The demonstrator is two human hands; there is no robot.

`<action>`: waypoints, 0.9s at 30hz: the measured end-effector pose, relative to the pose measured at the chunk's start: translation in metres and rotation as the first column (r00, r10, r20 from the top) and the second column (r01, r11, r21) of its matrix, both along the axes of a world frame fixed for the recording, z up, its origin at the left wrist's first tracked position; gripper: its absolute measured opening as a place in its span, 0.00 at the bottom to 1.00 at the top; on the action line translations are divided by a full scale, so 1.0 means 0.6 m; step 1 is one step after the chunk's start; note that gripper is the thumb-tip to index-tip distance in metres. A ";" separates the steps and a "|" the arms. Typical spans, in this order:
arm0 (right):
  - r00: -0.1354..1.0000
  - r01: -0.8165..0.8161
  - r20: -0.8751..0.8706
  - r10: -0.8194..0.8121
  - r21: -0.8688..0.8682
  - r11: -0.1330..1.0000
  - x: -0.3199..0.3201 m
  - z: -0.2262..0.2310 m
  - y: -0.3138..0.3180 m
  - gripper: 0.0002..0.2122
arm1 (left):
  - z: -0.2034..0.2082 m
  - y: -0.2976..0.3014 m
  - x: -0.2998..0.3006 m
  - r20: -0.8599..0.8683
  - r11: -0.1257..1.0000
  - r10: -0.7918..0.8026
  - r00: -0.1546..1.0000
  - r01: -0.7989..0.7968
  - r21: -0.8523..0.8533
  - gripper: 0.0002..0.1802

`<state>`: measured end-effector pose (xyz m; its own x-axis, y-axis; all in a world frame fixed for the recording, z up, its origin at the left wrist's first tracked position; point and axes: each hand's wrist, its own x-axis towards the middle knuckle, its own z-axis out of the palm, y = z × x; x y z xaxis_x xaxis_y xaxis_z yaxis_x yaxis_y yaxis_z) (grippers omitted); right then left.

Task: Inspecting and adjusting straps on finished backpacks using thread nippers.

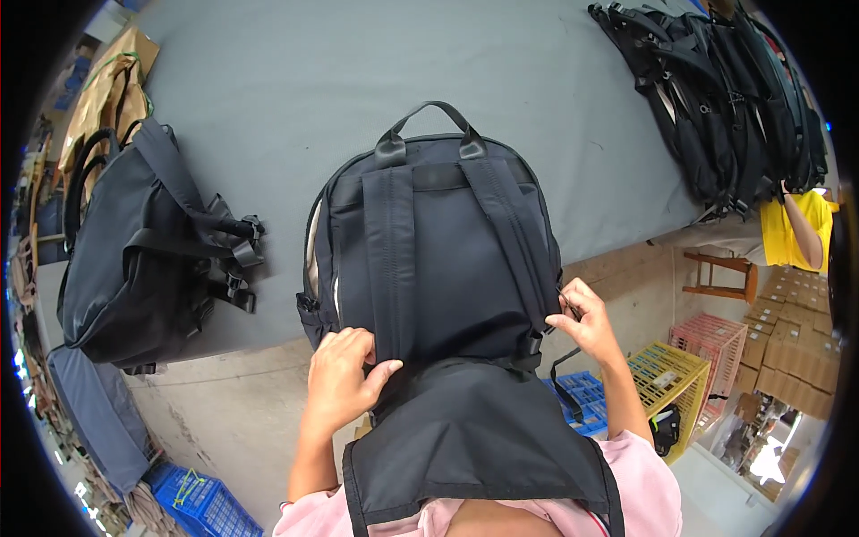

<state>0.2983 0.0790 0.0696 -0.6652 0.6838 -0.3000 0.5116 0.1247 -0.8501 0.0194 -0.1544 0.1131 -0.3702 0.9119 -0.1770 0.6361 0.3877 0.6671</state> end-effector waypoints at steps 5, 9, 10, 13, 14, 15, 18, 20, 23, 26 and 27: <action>0.722 -0.026 -0.585 -0.369 -0.557 0.830 -0.004 0.083 0.038 0.15 | 0.087 0.002 -0.058 0.801 0.782 0.015 0.599 -0.505 0.364 0.25; 0.561 -0.246 -0.720 -0.409 -0.617 0.748 -0.128 0.132 0.127 0.11 | 0.127 0.190 -0.127 0.765 0.520 0.280 0.580 -0.761 0.387 0.21; 0.655 0.144 -0.539 -0.530 -0.599 0.788 -0.197 0.166 0.113 0.08 | 0.104 0.213 -0.170 0.644 0.665 0.236 0.728 -0.604 0.440 0.25; 0.769 0.144 -0.457 -0.447 -0.557 0.818 -0.288 0.102 0.144 0.09 | -0.033 0.289 -0.249 0.355 0.681 0.493 0.794 -0.606 0.410 0.28; 0.787 0.181 -0.433 -0.440 -0.519 0.835 -0.298 0.061 0.156 0.10 | -0.067 0.307 -0.256 0.249 0.801 0.447 0.859 -0.508 0.316 0.26; 0.807 0.155 -0.435 -0.399 -0.495 0.855 -0.304 0.018 0.162 0.10 | -0.128 0.313 -0.258 0.105 0.763 0.522 0.846 -0.519 0.385 0.23; 0.784 0.249 -0.384 -0.488 -0.526 0.813 -0.298 -0.040 0.152 0.10 | -0.193 0.301 -0.234 0.029 0.790 0.547 0.836 -0.528 0.314 0.20; 0.773 0.225 -0.399 -0.494 -0.555 0.801 -0.292 -0.055 0.154 0.08 | -0.201 0.305 -0.229 0.038 0.755 0.559 0.829 -0.527 0.390 0.19; 0.787 0.219 -0.407 -0.464 -0.518 0.827 -0.311 -0.045 0.145 0.08 | -0.191 0.304 -0.229 0.027 0.745 0.553 0.833 -0.509 0.431 0.20; 0.753 0.312 -0.431 -0.497 -0.431 0.847 -0.321 -0.056 0.133 0.07 | -0.189 0.303 -0.224 0.031 0.711 0.583 0.812 -0.529 0.464 0.21; 0.759 0.340 -0.449 -0.471 -0.343 0.875 -0.323 -0.060 0.131 0.07 | -0.186 0.303 -0.223 0.103 0.691 0.597 0.795 -0.576 0.437 0.21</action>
